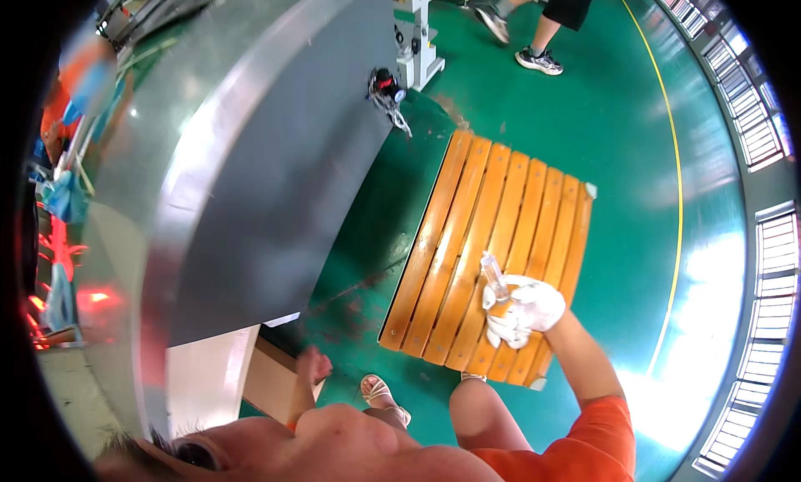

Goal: The person prepares a syringe by drawing liquid from a container and wiping the tip. They then pick up a light blue and white sneaker and apply the liquid substance from the syringe into the seams and crevices of the shoe's sole and upper. The person rotates the shoe to access different areas while applying the substance.

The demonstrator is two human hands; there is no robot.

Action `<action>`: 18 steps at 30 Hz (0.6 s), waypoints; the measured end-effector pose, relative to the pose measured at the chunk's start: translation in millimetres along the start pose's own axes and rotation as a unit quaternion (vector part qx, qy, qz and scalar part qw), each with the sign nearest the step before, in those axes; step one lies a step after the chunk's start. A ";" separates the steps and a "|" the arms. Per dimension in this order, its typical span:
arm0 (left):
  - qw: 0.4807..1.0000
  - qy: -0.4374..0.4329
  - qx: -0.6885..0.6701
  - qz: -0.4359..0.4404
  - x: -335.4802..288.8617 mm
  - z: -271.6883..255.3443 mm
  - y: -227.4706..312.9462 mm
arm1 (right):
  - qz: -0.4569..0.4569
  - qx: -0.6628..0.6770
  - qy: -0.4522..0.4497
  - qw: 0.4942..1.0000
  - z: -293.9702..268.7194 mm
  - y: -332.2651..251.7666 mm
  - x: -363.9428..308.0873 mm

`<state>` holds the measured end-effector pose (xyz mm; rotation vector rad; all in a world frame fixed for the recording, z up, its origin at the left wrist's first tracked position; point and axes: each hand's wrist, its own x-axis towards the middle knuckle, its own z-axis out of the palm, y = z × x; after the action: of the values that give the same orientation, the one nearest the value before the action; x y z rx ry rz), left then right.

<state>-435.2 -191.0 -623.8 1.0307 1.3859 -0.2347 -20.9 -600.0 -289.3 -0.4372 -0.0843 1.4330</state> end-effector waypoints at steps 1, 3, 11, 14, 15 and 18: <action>0.991 -0.084 0.072 -0.076 -25.8 -13.6 -42.3 | 0.037 0.028 -0.028 0.999 -3.1 -4.7 3.1; 0.950 -0.160 0.235 -0.127 -110.0 6.9 -64.4 | 0.018 0.076 -0.003 0.997 -7.5 0.7 -1.7; 0.958 -0.072 0.274 -0.053 -381.1 38.8 29.6 | 0.033 0.108 0.104 0.988 81.1 20.0 16.9; 0.975 -0.014 0.222 -0.028 -437.0 22.9 53.3 | 0.034 0.153 0.053 0.986 164.3 14.3 15.1; 0.979 0.003 0.205 -0.022 -452.2 16.4 59.0 | 0.056 0.128 0.044 0.989 181.8 14.0 15.3; 0.987 0.030 0.159 -0.004 -474.1 4.1 76.5 | 0.089 0.068 0.025 0.993 215.7 6.6 24.3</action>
<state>-493.0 -348.6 -173.8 1.3030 1.4354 -0.4444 -91.3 -524.0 -98.4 -0.3748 0.0954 1.5903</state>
